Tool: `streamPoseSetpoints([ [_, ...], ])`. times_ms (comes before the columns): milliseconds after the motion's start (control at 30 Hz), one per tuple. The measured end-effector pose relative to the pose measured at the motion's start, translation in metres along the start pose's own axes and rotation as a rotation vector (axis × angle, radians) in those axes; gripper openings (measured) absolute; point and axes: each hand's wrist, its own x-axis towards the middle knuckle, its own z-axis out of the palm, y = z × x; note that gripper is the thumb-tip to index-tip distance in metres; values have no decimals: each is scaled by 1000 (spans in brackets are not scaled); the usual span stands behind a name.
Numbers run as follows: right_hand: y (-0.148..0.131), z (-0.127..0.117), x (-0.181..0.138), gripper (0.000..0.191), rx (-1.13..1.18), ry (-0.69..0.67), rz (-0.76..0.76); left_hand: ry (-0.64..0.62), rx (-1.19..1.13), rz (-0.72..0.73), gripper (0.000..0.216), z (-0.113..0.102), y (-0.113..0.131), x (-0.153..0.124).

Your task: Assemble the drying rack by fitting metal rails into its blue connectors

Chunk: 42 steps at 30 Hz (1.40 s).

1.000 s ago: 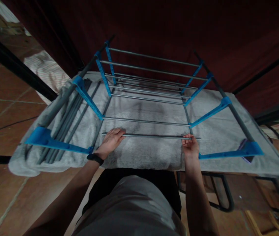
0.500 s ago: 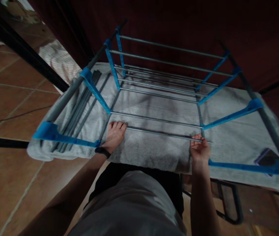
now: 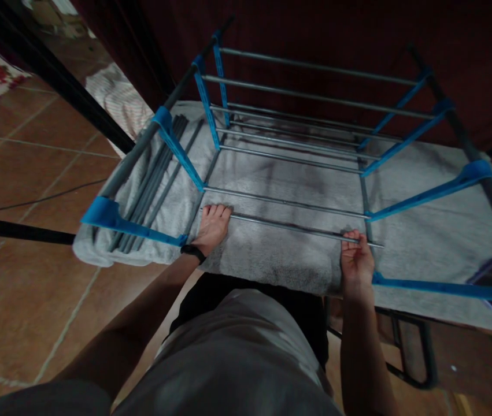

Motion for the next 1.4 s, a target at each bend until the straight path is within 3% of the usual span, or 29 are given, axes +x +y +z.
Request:
streamPoseSetpoints([
  [333,0,-5,2,3,0,-47,-12,26,36,-17,37,-3,5,-2],
  [700,-1,-9,-6,13,-39,-106,-29,75,72,58,37,4,0,-8],
  [1400,2,-11,-4,20,-103,-82,-67,-26,34,10,51,-3,7,-4],
])
